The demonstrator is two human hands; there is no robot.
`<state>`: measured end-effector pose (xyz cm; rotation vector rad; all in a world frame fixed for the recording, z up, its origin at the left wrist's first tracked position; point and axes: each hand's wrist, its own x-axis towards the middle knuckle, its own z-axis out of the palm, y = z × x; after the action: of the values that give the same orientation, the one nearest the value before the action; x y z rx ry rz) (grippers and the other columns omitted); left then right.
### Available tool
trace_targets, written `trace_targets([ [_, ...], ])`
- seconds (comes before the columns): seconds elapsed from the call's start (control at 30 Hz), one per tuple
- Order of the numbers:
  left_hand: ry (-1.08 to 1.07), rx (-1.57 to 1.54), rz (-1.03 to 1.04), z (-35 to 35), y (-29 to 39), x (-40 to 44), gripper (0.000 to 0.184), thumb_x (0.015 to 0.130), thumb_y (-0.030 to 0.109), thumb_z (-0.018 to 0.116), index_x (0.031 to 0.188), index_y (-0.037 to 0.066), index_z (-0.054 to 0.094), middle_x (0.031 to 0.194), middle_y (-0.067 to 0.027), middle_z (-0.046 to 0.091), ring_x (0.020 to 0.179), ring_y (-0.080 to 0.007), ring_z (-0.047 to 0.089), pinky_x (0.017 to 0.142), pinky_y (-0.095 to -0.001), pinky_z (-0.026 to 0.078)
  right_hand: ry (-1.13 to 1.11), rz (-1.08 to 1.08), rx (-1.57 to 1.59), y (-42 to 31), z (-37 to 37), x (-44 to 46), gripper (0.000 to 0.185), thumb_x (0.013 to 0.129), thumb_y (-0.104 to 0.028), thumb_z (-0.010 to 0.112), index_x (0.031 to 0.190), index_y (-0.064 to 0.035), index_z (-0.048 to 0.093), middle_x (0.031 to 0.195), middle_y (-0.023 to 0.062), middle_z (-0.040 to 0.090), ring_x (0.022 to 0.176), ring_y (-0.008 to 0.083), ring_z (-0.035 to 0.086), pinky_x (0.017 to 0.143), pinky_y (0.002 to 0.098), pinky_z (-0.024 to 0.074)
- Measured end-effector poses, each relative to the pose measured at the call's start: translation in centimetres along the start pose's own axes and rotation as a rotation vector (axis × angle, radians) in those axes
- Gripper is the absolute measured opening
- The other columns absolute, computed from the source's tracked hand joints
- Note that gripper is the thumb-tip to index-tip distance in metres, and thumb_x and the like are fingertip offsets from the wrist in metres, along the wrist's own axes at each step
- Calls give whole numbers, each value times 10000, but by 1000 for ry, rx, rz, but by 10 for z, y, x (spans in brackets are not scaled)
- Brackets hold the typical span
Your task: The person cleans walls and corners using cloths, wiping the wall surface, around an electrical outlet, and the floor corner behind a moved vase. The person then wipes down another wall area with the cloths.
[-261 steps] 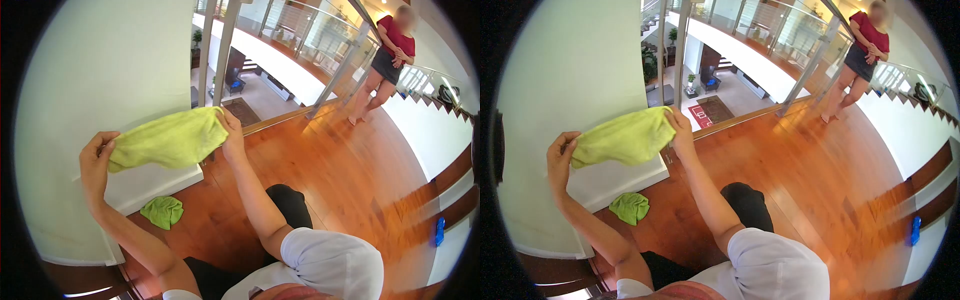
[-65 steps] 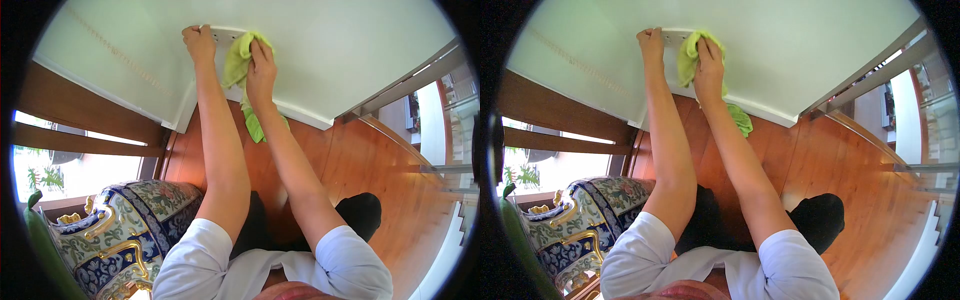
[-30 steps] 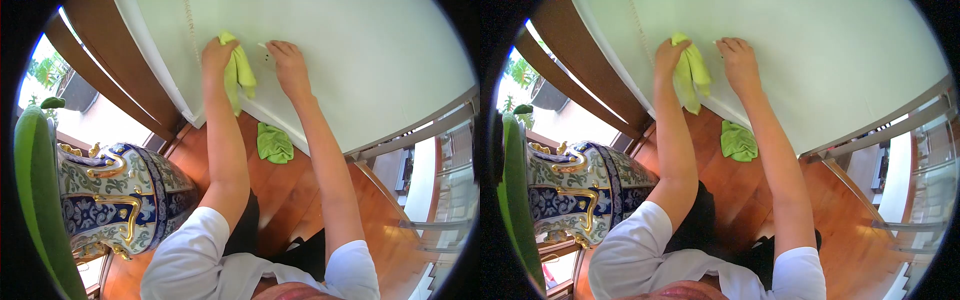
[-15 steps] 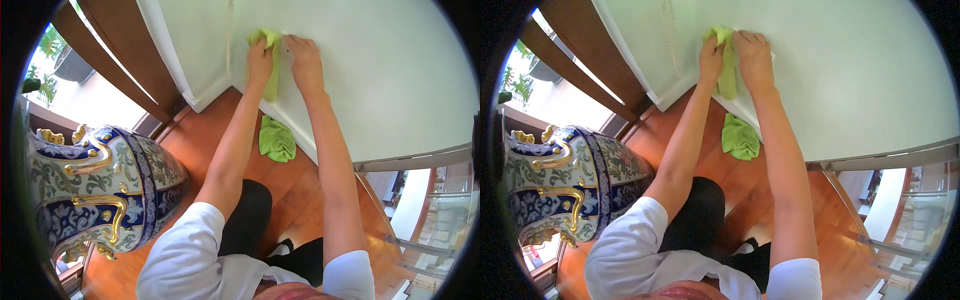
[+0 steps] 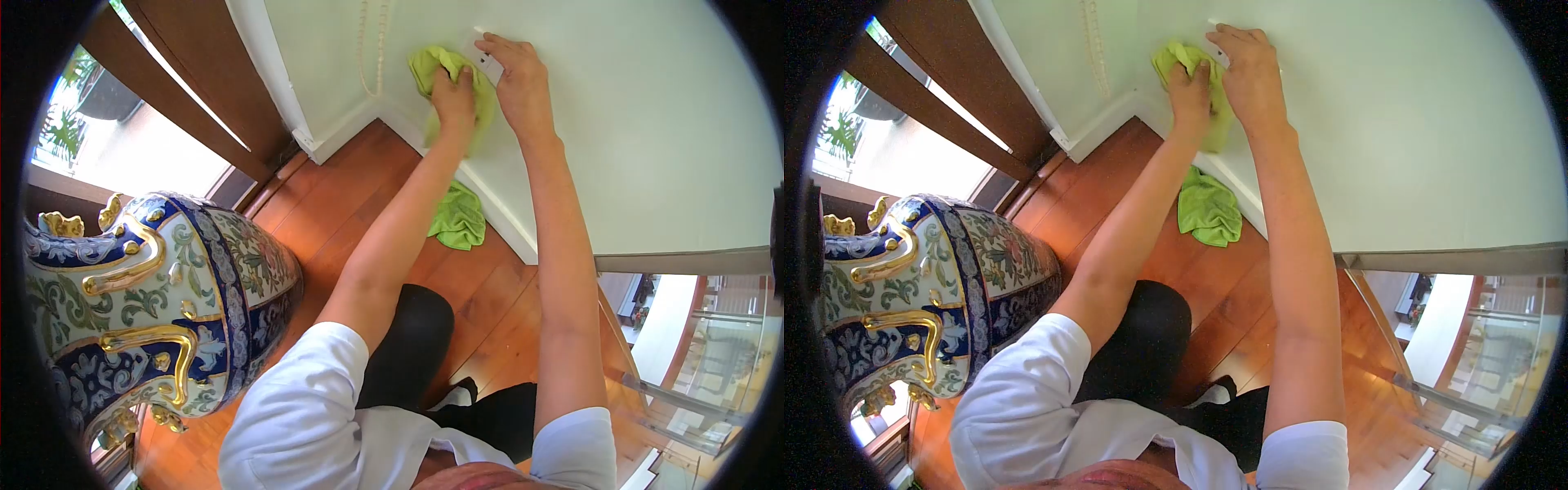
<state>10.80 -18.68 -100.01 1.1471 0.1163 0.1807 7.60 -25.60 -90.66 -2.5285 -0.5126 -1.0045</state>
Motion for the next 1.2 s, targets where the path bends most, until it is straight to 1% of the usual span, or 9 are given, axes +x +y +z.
trace_targets([
  [0.13,-21,-482,54,32,-48,-30,256,889,83,553,1104,-41,489,1045,-178,565,924,-238,523,838,-341,426,-4,-7,17,-2,-1,0,437,710,132,440,1030,-43,681,1137,110,650,1020,284,573,891,353,487],
  [0.23,-168,-216,-7,18,-25,-50,260,908,103,537,1112,-44,471,1035,-174,561,937,-237,520,843,-343,423,-6,17,48,-4,-2,0,414,685,102,464,1012,-25,685,1129,135,648,1005,309,563,881,373,479],
  [0.43,13,-110,14,14,-9,-25,265,917,108,527,1121,-53,477,1031,-153,567,918,-226,522,827,-332,427,-4,-11,44,4,0,-2,455,699,133,436,1042,-42,678,1146,112,647,1028,282,570,895,360,480],
  [0.53,-13,-183,-125,12,2,-25,268,912,102,521,1126,-55,485,1020,-134,571,905,-215,528,811,-321,432,11,-1,68,2,1,-3,449,683,123,453,1035,-40,681,1143,119,648,1013,297,568,897,373,470],
  [0.63,-39,-356,22,26,-36,-46,257,891,76,515,1121,-35,503,1004,-107,578,863,-196,533,795,-302,440,-12,6,8,0,5,-3,495,690,155,422,1056,-55,681,1165,109,641,1044,279,571,908,342,482],
  [0.8,-432,-447,-468,-14,-15,-51,289,862,91,515,1127,-23,535,1029,-117,614,894,-230,602,822,-332,494,-98,80,234,8,-14,0,430,791,97,405,1105,-47,662,1173,114,639,1086,252,579,944,302,462],
  [0.9,-583,-523,-700,-40,-16,-47,301,861,138,507,1110,-25,554,1028,-138,634,920,-256,626,840,-370,516,-149,502,838,3,-61,3,397,818,51,430,1154,-19,630,1164,119,643,1068,214,603,943,325,447],
  [1.03,-594,-501,-801,-57,22,-55,293,861,188,506,1058,-20,570,979,-139,638,891,-258,628,803,-401,526,-154,601,798,5,-96,-44,346,897,-37,469,1223,-6,578,1126,84,640,1070,177,588,939,311,448],
  [1.2,-831,55,-780,-63,22,-55,284,840,171,519,1042,-11,604,1024,-129,639,928,-221,619,823,-365,511,-192,1005,883,36,-76,-160,319,873,-103,507,1160,-28,627,1018,41,653,917,140,588,821,276,458],
])
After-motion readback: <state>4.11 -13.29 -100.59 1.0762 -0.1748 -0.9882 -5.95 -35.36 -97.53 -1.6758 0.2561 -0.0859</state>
